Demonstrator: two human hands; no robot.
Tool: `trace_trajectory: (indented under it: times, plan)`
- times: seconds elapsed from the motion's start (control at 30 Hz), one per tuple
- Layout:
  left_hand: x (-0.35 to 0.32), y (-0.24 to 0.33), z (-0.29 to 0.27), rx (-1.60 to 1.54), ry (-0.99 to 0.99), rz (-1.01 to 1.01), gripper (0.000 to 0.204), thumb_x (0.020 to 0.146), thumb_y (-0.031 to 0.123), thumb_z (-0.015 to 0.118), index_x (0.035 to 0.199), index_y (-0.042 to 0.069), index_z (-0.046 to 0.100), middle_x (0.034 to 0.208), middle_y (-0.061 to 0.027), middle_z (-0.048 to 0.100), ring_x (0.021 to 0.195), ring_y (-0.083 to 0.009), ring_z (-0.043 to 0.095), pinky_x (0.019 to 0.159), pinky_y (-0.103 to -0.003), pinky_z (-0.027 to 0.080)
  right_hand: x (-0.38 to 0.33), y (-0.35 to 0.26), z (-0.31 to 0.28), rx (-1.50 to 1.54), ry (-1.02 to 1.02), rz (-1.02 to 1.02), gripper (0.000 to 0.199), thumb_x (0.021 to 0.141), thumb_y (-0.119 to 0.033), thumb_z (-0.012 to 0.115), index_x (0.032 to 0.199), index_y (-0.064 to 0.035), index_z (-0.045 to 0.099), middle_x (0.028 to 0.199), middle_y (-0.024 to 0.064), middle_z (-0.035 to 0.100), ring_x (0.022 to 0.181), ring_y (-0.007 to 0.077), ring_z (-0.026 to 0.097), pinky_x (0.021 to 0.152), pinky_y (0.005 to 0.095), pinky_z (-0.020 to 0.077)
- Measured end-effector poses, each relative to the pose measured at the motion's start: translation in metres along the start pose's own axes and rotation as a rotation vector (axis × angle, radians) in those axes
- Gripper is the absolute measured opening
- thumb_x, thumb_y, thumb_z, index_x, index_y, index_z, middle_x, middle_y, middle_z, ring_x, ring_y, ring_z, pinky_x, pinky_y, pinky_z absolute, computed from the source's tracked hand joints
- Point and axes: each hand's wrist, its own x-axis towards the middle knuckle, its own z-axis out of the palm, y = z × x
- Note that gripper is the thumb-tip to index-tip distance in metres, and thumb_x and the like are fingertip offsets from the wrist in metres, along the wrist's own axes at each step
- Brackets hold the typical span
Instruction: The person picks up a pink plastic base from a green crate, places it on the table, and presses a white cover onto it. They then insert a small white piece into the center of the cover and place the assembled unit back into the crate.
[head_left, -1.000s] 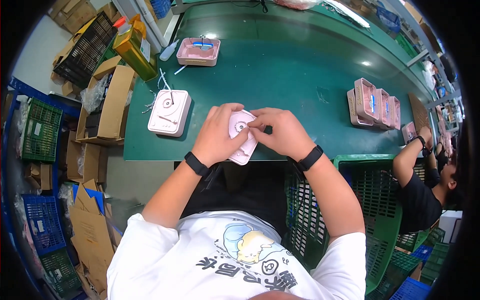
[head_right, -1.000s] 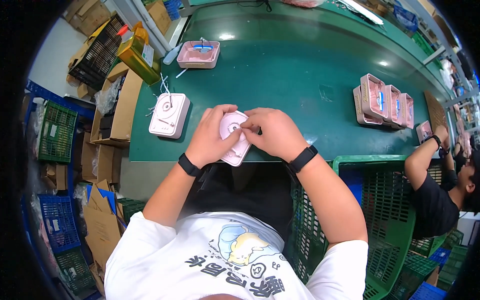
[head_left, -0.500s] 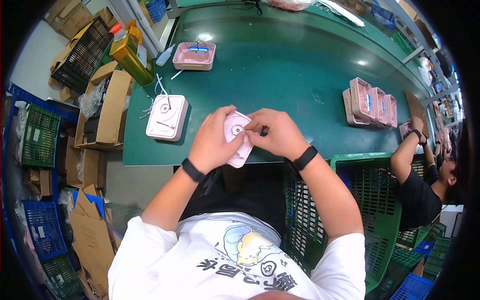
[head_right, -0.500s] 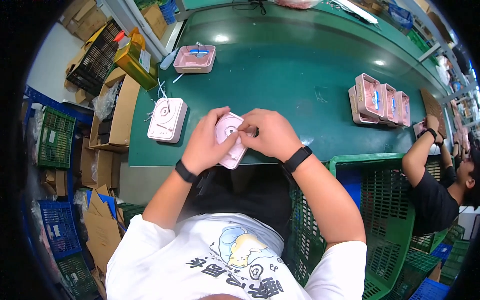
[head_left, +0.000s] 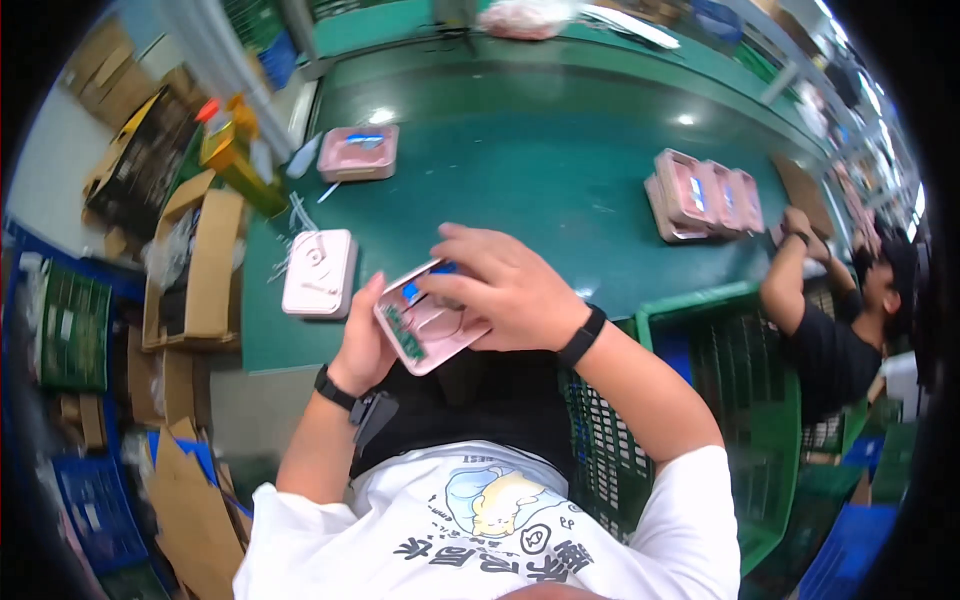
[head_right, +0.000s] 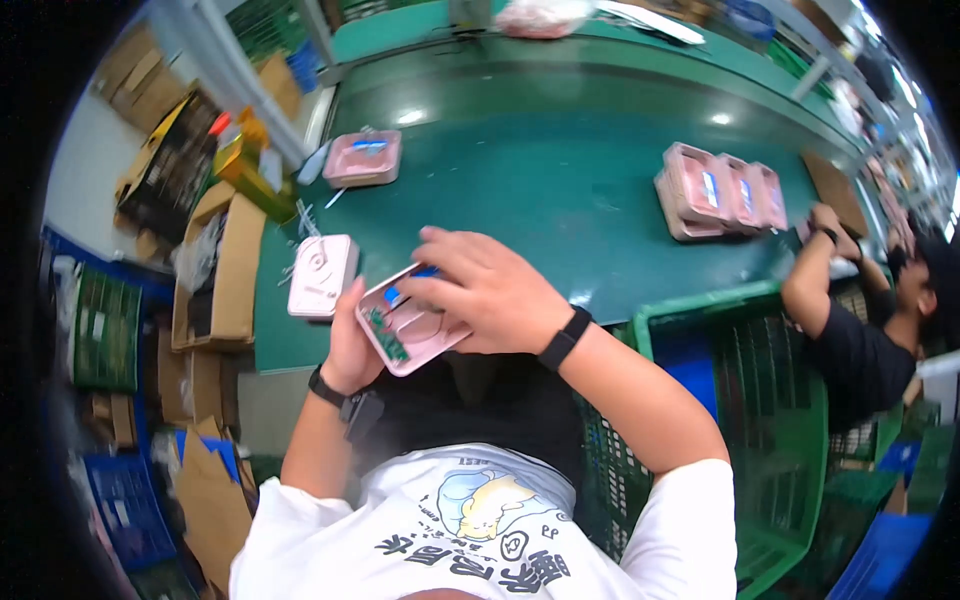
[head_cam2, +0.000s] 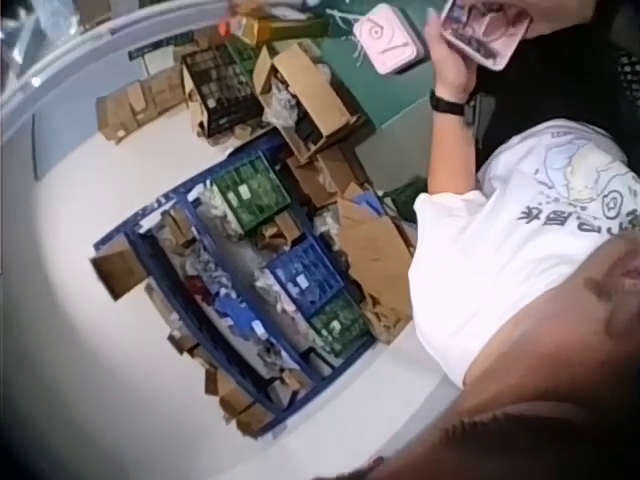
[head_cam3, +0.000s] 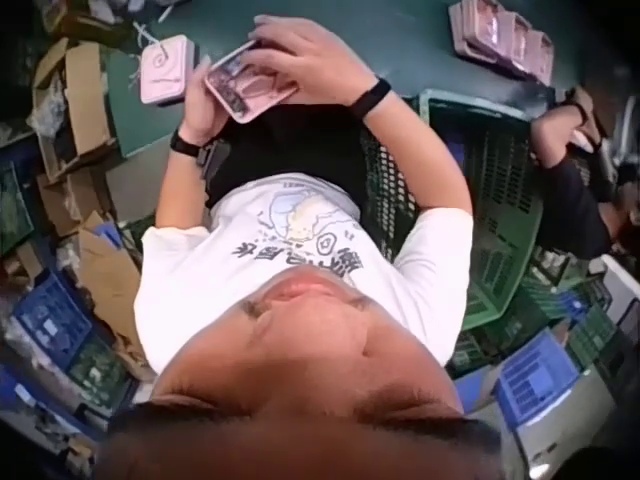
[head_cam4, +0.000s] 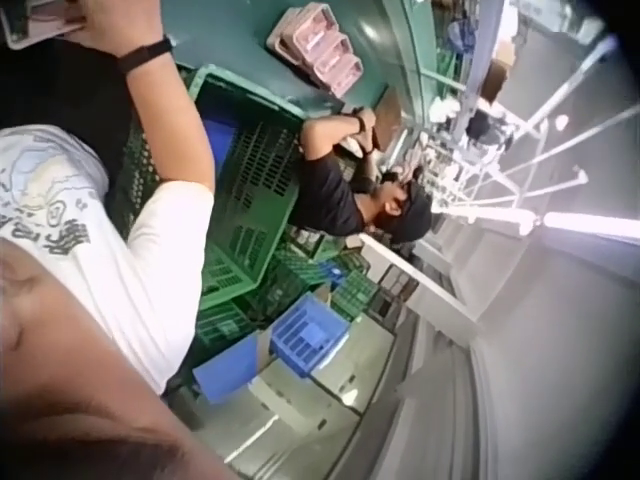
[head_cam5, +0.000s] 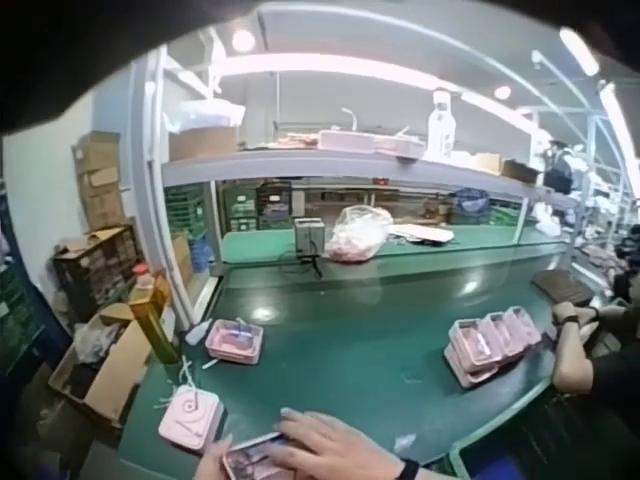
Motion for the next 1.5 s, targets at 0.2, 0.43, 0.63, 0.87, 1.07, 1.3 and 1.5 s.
trace_trajectory:
  times: [0.2,0.43,0.63,0.87,1.07,1.3,1.5]
  plan:
    - [-0.039,0.032,-0.021,0.534,0.026,0.220,0.058,0.113,0.038,0.056,0.155,-0.002,0.055,0.145,-0.0179,0.070,0.130,-0.0293,0.068,0.117,-0.048,0.050,-0.004,0.016,-0.051,0.013,-0.057,0.366,0.080,0.067,-0.038,0.100,0.136,-0.0112,0.071,0.130,0.0198,0.066,0.126,0.0416,0.065,0.108,0.0466,0.0564]
    - [-0.043,0.034,-0.085,1.494,0.523,0.833,0.067,0.091,0.010,0.081,0.153,0.004,0.058,0.158,-0.0219,0.055,0.142,-0.0387,0.057,0.112,-0.050,0.052,-0.070,0.125,-0.113,-0.438,0.044,1.161,0.096,0.075,-0.066,0.091,0.139,0.0019,0.070,0.132,0.0288,0.067,0.129,0.0412,0.065,0.111,0.0461,0.0553]
    - [-0.051,0.022,-0.088,1.420,0.544,0.647,0.080,0.085,0.015,0.087,0.158,0.008,0.056,0.159,-0.0225,0.050,0.143,-0.0426,0.055,0.116,-0.051,0.050,-0.072,0.123,-0.082,-0.594,-0.409,1.345,0.094,0.078,-0.068,0.087,0.140,0.0004,0.070,0.137,0.0292,0.066,0.127,0.0407,0.068,0.109,0.0467,0.0566]
    - [-0.025,0.059,-0.082,1.497,0.377,0.628,0.114,0.073,0.023,0.098,0.168,0.005,0.039,0.152,-0.0235,0.052,0.142,-0.0435,0.056,0.119,-0.049,0.050,-0.045,0.133,-0.064,-1.029,-0.598,1.236,0.077,0.084,-0.063,0.083,0.133,-0.0045,0.074,0.131,0.0247,0.068,0.114,0.0412,0.072,0.102,0.0495,0.0590]
    - [-0.023,0.022,-0.023,1.241,0.095,0.566,0.131,0.064,0.034,0.104,0.169,0.001,0.033,0.152,-0.0236,0.053,0.142,-0.0445,0.055,0.121,-0.051,0.047,0.001,0.040,-0.024,-0.016,-0.257,0.788,0.056,0.094,-0.047,0.081,0.127,-0.0025,0.075,0.128,0.0208,0.070,0.110,0.0397,0.071,0.097,0.0473,0.0585]
    - [-0.020,-0.019,0.004,1.436,0.058,0.642,0.137,0.062,0.044,0.104,0.170,0.000,0.032,0.158,-0.0233,0.052,0.141,-0.0421,0.055,0.119,-0.052,0.042,-0.011,0.013,0.053,0.292,-0.046,0.528,0.032,0.092,-0.027,0.084,0.114,-0.0039,0.079,0.117,0.0146,0.075,0.109,0.0338,0.072,0.095,0.0441,0.0590]
    - [-0.020,-0.029,0.000,1.460,0.140,0.635,0.140,0.062,0.048,0.103,0.170,-0.002,0.030,0.158,-0.0238,0.052,0.141,-0.0425,0.055,0.116,-0.052,0.043,-0.010,0.015,0.039,0.292,0.049,0.503,0.017,0.088,-0.010,0.085,0.104,-0.0052,0.080,0.108,0.0098,0.077,0.099,0.0259,0.074,0.090,0.0380,0.0602]
